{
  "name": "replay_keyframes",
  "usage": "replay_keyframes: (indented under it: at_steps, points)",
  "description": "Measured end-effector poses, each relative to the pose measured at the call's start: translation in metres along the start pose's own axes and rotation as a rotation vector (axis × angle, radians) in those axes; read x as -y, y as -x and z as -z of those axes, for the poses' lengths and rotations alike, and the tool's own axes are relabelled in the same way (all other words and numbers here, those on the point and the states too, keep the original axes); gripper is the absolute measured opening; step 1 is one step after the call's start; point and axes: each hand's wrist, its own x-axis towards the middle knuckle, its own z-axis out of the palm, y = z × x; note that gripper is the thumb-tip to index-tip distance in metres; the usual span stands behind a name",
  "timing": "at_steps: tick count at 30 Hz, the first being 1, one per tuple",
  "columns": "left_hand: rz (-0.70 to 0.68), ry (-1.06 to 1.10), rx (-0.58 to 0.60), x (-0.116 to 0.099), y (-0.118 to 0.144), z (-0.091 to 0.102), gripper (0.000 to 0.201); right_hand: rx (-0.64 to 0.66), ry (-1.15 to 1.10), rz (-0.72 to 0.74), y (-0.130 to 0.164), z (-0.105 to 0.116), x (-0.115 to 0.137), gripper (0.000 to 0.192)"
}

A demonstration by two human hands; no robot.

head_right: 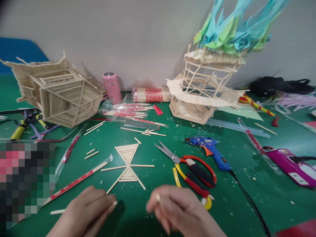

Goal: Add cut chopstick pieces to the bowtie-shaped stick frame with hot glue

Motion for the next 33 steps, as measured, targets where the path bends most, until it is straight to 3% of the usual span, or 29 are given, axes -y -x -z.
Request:
replay_keyframes:
  at_steps: [3,5,11,18,22,27,30,33]
  points:
    - [0.066,-0.125,-0.147,0.017,0.011,0.005,0.017,-0.272,0.002,-0.146,-0.013,-0.005,-0.004,0.028]
    - [0.076,-0.22,-0.179,0.03,0.016,0.001,0.015,-0.327,0.098,-0.118,-0.018,-0.008,-0.009,0.024]
    - [0.086,-0.405,-0.204,0.048,0.02,-0.007,0.022,-0.276,0.39,0.101,-0.023,-0.016,-0.017,0.013]
    - [0.05,-0.4,-0.203,0.052,0.024,-0.002,0.017,-0.187,0.4,0.18,-0.03,-0.027,-0.02,0.015]
    - [0.054,-0.387,-0.267,0.042,0.021,0.004,0.02,-0.176,0.402,0.169,-0.032,-0.035,-0.018,0.008]
    - [-0.028,-0.216,-0.238,0.01,0.006,0.0,0.021,-0.117,0.422,0.238,-0.037,-0.05,-0.009,0.01]
    - [-0.065,-0.146,-0.156,0.001,0.001,-0.008,0.024,-0.106,0.418,0.28,-0.037,-0.055,-0.007,0.011]
    - [-0.1,-0.143,-0.088,0.006,0.0,-0.011,0.026,-0.042,0.421,0.3,-0.035,-0.054,-0.009,0.005]
